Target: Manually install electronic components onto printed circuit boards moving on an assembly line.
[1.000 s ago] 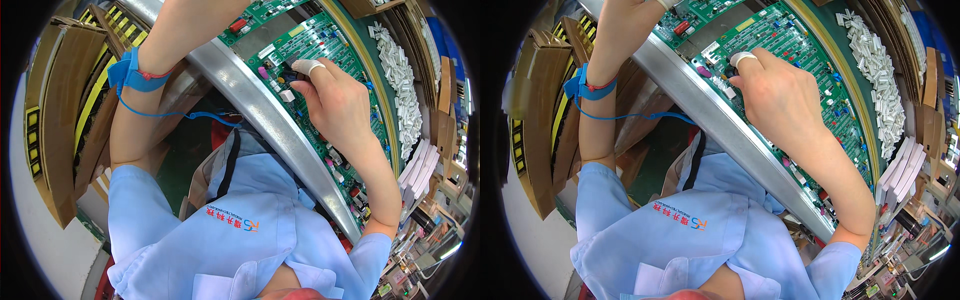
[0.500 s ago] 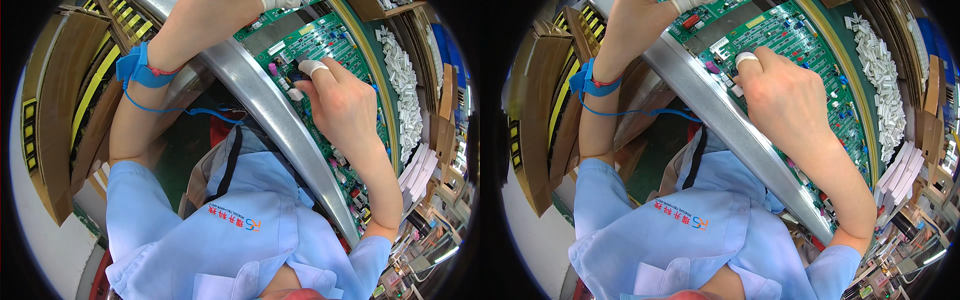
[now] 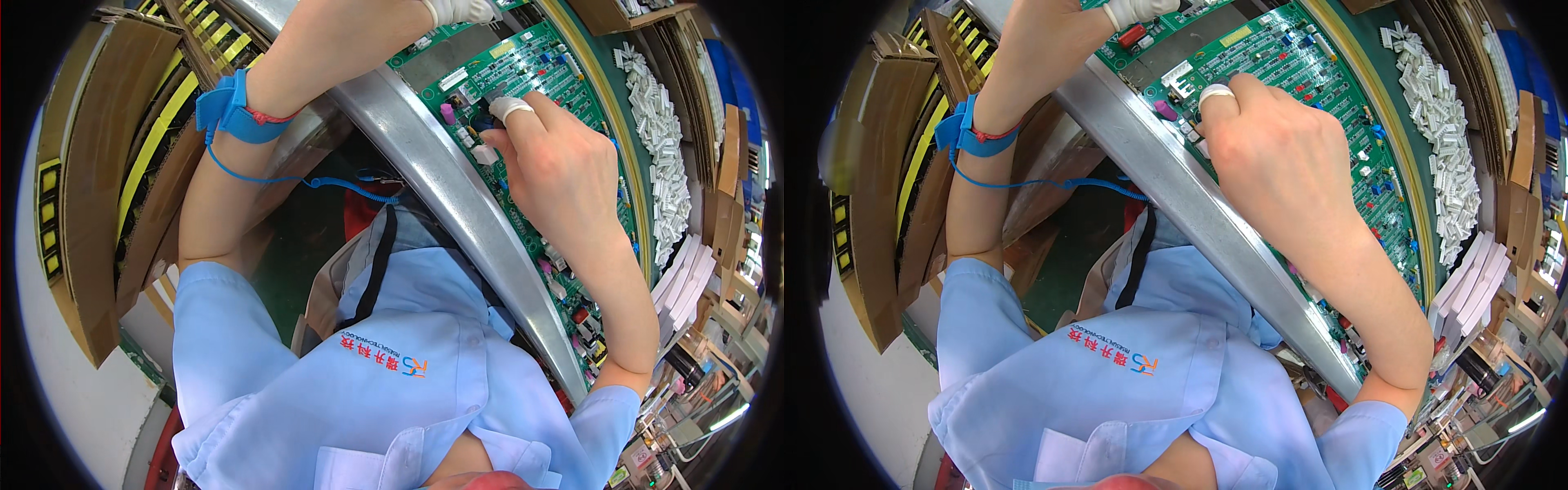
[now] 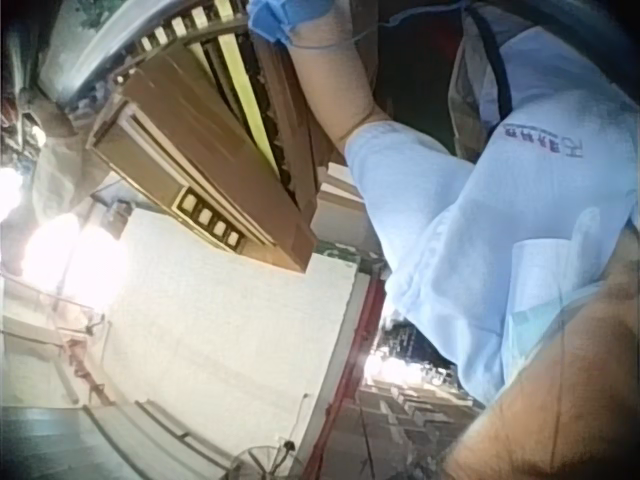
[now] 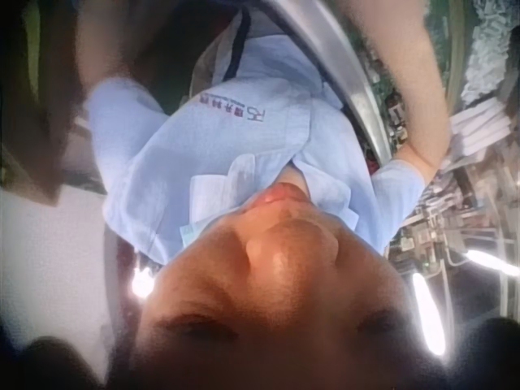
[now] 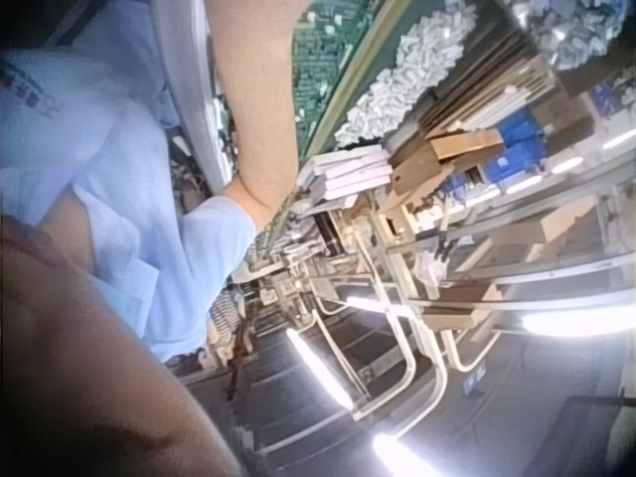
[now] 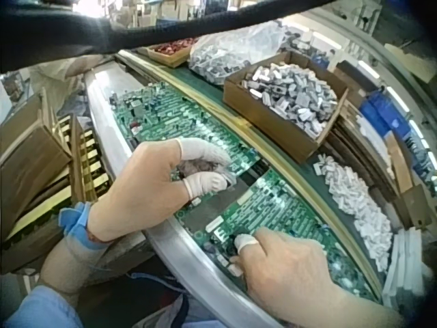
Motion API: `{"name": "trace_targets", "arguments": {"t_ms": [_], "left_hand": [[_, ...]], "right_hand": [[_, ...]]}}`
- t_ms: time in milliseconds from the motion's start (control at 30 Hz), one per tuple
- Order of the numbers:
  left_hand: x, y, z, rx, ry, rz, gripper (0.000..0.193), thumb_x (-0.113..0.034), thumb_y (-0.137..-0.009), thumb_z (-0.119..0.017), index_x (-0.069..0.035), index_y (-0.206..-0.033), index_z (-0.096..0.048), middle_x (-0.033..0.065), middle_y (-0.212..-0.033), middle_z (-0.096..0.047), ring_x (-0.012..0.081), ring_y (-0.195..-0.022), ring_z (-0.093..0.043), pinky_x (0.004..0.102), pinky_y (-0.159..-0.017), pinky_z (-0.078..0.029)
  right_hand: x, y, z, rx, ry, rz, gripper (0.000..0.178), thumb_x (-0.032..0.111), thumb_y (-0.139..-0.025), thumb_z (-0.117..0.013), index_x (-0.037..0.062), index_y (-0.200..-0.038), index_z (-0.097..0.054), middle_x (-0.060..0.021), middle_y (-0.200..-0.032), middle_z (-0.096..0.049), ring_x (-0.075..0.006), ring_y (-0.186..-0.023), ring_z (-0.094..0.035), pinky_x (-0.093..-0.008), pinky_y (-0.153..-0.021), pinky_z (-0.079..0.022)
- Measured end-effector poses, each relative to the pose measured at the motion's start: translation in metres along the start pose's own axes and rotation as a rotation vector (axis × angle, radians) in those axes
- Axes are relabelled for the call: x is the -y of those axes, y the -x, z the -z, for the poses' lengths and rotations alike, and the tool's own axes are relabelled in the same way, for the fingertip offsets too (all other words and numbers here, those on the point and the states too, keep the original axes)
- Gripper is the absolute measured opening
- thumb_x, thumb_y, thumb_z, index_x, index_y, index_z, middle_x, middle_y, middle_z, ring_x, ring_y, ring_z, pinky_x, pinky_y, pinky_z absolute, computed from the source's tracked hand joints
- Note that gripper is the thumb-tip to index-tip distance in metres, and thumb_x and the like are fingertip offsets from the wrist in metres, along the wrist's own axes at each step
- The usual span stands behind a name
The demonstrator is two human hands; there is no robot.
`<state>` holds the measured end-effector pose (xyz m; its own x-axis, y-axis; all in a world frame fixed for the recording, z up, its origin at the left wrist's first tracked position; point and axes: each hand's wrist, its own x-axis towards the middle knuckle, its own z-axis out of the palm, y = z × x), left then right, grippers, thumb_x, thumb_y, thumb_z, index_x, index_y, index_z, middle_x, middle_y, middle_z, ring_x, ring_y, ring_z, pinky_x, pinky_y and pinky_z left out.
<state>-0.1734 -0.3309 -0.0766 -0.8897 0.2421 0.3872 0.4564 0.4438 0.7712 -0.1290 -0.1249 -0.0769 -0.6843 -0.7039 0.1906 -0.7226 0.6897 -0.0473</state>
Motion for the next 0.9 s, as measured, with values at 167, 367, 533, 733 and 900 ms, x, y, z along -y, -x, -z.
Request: {"name": "trace_targets", "arguments": {"t_ms": [167, 367, 533, 733, 900], "left_hand": [[0.002, 0.001, -0.001, -0.006, 0.003, -0.013, 0.025, -0.014, -0.083, -0.072, -0.001, -0.104, -0.068, 0.0138, -0.094, -0.07, 0.0189, -0.081, -0.067, 0.0288, -0.073, -0.052], [0.001, 0.002, -0.001, 0.009, -0.008, 0.003, 0.026, -0.014, -0.082, -0.072, -0.001, -0.104, -0.068, 0.0142, -0.094, -0.07, 0.0197, -0.082, -0.068, 0.0289, -0.073, -0.053], [0.004, 0.003, -0.001, 0.021, 0.001, 0.019, 0.026, -0.014, -0.083, -0.071, -0.001, -0.105, -0.068, 0.0145, -0.093, -0.07, 0.02, -0.082, -0.068, 0.0287, -0.073, -0.053], [0.014, 0.008, 0.001, -0.018, 0.036, -0.022, 0.025, -0.013, -0.083, -0.071, 0.0, -0.103, -0.067, 0.0153, -0.089, -0.07, 0.0212, -0.08, -0.068, 0.0297, -0.07, -0.053], [0.025, 0.013, 0.002, -0.043, 0.076, -0.136, 0.024, -0.014, -0.083, -0.068, 0.003, -0.1, -0.066, 0.02, -0.086, -0.067, 0.0281, -0.077, -0.067, 0.0328, -0.069, -0.052]], "right_hand": [[0.003, -0.001, 0.001, -0.005, 0.008, 0.017, 0.01, 0.009, -0.072, -0.063, 0.003, -0.071, -0.055, -0.0103, -0.073, -0.057, -0.0243, -0.066, -0.064, -0.0348, -0.054, -0.051], [0.004, -0.001, 0.003, -0.003, 0.055, 0.013, 0.006, 0.006, -0.071, -0.06, 0.0031, -0.071, -0.055, -0.0105, -0.072, -0.057, -0.0243, -0.065, -0.063, -0.0348, -0.054, -0.051], [0.002, -0.003, 0.003, 0.023, 0.027, -0.018, 0.006, 0.007, -0.073, -0.062, 0.0026, -0.075, -0.057, -0.0109, -0.073, -0.057, -0.0253, -0.067, -0.064, -0.0359, -0.056, -0.051], [-0.014, 0.0, 0.002, 0.047, -0.388, -0.28, 0.016, 0.008, -0.078, -0.069, 0.0025, -0.093, -0.067, -0.0114, -0.08, -0.063, -0.0256, -0.068, -0.064, -0.0358, -0.06, -0.049], [-0.009, 0.0, 0.006, 0.067, -0.353, -0.318, 0.017, 0.006, -0.078, -0.071, 0.0012, -0.094, -0.068, -0.0096, -0.077, -0.061, -0.0219, -0.06, -0.059, -0.0307, -0.056, -0.046]]}}
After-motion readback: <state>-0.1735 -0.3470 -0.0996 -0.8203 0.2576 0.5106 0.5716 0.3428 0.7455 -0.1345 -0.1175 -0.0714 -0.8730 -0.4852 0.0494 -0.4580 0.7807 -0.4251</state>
